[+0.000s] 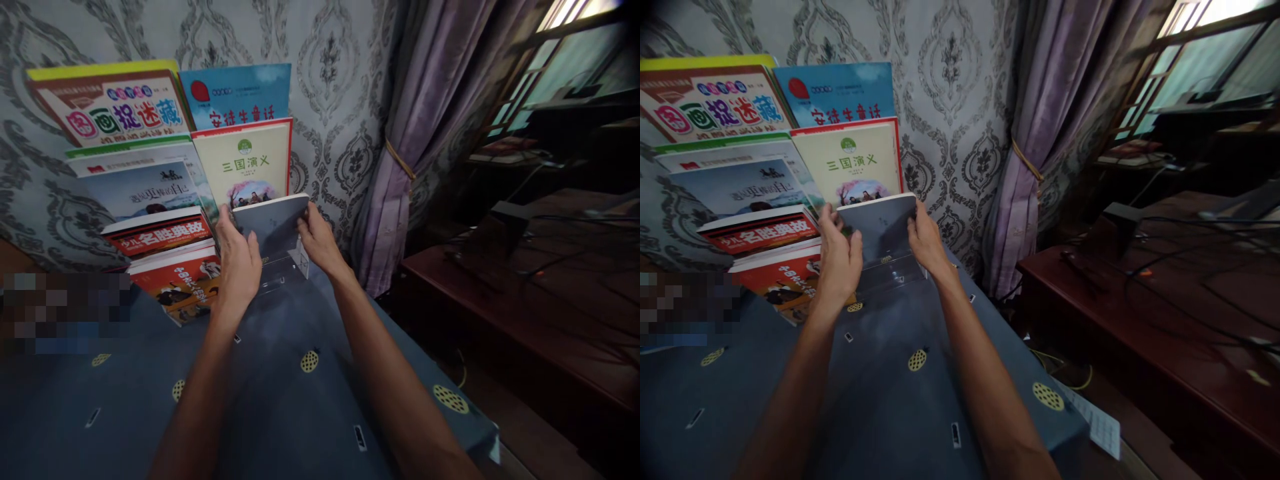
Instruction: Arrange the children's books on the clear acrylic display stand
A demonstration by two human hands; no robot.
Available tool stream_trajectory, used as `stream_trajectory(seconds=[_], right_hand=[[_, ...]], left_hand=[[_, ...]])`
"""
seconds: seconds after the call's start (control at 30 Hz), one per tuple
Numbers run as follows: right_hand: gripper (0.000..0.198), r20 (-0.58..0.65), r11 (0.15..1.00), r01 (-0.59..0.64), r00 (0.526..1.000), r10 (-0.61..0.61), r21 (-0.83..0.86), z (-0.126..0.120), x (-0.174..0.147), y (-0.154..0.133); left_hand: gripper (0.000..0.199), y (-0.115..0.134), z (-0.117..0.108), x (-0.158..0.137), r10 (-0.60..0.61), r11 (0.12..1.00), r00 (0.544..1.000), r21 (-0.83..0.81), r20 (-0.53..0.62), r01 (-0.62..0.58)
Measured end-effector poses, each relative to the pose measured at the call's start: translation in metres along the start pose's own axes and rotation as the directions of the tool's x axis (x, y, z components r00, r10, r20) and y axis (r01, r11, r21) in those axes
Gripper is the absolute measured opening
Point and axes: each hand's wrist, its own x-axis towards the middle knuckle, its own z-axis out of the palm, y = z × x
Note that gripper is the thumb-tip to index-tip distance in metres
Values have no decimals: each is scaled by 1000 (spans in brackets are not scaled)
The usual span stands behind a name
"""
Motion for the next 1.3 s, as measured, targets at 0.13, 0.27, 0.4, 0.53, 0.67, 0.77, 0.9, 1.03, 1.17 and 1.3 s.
stream_trajectory(seconds=[0.13, 0.27, 0.4, 0.53, 0.67, 0.77, 0.9, 1.03, 1.17, 1.3], right_hand=[[39, -51, 999, -23, 998, 22, -31, 1, 1, 3], [38, -83, 1000, -31, 996, 31, -1, 2, 1, 4], [41, -84, 999, -50, 995, 51, 16, 5, 1, 3], [39, -85, 997, -74, 994, 75, 12, 7, 0, 4], [49, -75, 996, -72, 994, 75, 43, 10, -1, 2], [60, -34, 993, -65, 997, 69, 103, 14, -2, -1], [59, -10, 982, -45, 999, 48, 183, 17, -3, 0], [44, 30, 993, -50, 998, 47, 106, 15, -3, 10], [39, 48, 999, -29, 998, 28, 17, 16, -4, 18], [41, 40, 999, -29, 999, 29, 17, 21, -4, 22]], left_hand=[[56, -2, 3, 0, -1, 996, 1000, 89, 11, 0], [51, -5, 5, -2, -24, 987, 999, 157, 40, 18], [49, -5, 3, -3, -55, 978, 996, 204, 66, 41], [48, -4, 0, -3, -99, 979, 990, 190, 102, 78], [55, -9, 4, -2, -112, 991, 990, 87, 82, 105], [62, -14, 7, -2, -127, 991, 991, 40, 39, 125], [63, -21, 10, -3, -99, 995, 995, 36, 16, 98], [51, -23, 9, -3, -110, 990, 992, 92, 61, 105], [45, -23, 8, -5, -108, 990, 992, 95, 58, 103], [46, -27, 11, -7, -143, 986, 985, 105, 96, 133]])
